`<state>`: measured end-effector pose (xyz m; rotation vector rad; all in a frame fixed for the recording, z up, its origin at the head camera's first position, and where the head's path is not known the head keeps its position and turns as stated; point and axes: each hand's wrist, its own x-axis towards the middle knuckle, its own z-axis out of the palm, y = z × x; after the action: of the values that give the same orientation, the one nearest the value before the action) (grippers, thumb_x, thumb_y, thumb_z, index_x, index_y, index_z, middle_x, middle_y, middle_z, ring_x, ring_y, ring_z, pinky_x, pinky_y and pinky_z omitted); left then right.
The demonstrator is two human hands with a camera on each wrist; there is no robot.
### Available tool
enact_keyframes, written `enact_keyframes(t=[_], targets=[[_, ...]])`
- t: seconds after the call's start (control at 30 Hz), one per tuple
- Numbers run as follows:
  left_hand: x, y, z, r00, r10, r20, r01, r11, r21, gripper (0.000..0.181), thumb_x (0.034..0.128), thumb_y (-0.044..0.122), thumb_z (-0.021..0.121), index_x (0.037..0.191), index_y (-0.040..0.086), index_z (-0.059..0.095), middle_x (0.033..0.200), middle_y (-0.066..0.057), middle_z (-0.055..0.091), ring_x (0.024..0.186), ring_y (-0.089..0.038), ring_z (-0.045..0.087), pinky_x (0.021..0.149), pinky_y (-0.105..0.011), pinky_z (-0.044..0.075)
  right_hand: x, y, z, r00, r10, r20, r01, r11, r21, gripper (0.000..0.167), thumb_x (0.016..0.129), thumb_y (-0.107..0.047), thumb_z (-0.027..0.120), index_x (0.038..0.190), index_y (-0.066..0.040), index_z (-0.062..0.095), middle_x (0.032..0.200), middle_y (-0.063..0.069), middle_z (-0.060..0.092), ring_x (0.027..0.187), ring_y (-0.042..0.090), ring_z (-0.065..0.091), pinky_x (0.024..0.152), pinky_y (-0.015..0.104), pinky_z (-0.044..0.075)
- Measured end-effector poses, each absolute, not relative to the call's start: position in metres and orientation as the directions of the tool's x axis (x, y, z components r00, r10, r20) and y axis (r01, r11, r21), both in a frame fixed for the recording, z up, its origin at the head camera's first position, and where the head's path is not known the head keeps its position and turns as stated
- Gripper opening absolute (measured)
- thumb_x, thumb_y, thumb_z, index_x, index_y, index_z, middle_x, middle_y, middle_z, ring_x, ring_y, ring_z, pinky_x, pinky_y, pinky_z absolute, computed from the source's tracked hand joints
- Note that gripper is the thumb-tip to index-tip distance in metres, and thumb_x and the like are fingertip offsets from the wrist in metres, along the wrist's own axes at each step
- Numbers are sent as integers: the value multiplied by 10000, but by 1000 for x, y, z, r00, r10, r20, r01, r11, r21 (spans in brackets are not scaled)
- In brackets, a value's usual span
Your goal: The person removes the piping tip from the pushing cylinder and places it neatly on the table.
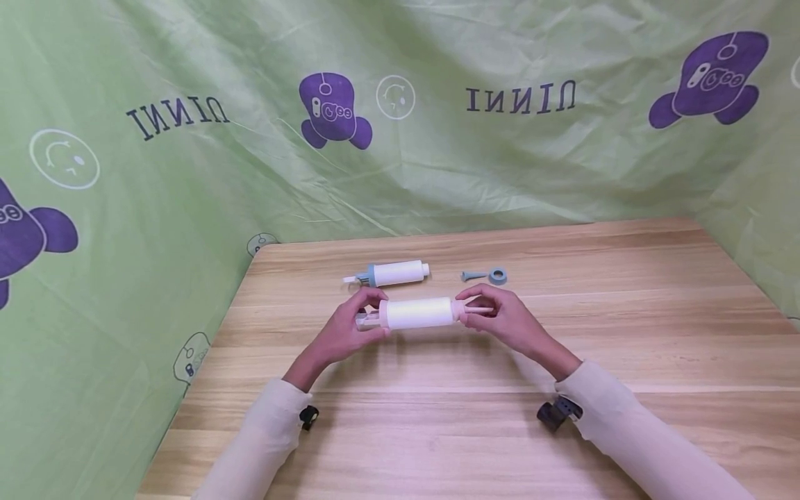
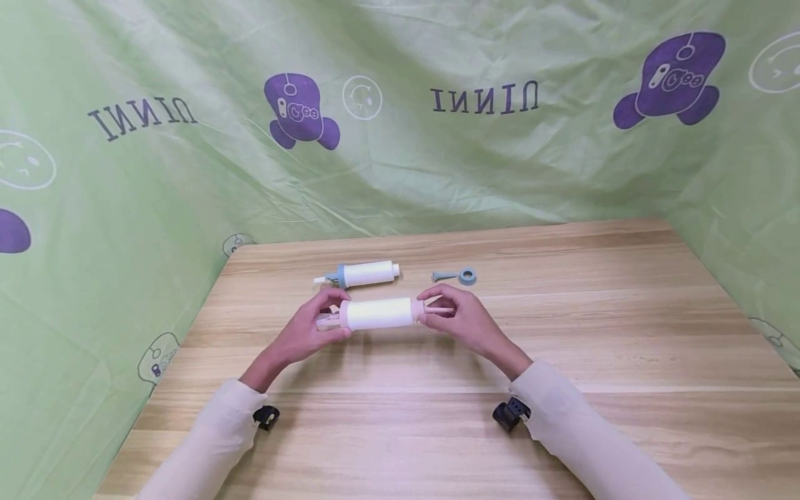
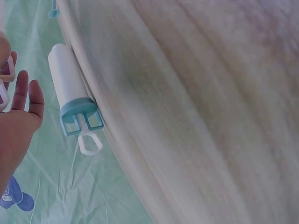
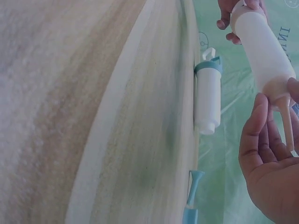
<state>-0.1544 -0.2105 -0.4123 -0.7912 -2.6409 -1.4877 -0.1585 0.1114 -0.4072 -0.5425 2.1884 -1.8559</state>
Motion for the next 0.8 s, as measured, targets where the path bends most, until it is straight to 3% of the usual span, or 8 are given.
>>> enact_keyframes(t=[0.2,0.47,0.57,0.8], targets=[[-154,-211,-410,-869,427,251,441,435,785,506,795,38,822,1220,97,553,1112,-46,622,1046,-221,570,888,-429,460,-157,110,-408,-913,-400,77,-149,150,-978,318,926,-136,734,1201,-5,643,1073,165,701,975,435,667,790,494,564],[-154,-209,-406,-862,445,242,449,450,772,520,799,36,814,1236,87,537,1130,-61,607,1054,-224,559,901,-428,459,-158,109,-410,-925,-370,90,-153,146,-977,351,881,-44,759,1201,29,634,1144,200,665,1031,294,673,803,307,567],[-153,-208,-404,-862,446,241,451,458,767,520,803,57,814,1241,91,535,1133,-59,599,1059,-228,553,905,-436,456,-158,109,-410,-928,-363,81,-150,166,-975,353,908,-86,743,1224,23,628,1132,185,676,1016,290,677,811,343,568],[-149,-207,-402,-857,460,231,461,485,743,511,822,80,814,1249,91,534,1151,-58,578,1107,-319,540,953,-471,430,-157,112,-407,-921,-389,-9,-82,216,-973,336,975,-200,677,1182,58,618,955,146,730,820,288,688,741,439,576]])
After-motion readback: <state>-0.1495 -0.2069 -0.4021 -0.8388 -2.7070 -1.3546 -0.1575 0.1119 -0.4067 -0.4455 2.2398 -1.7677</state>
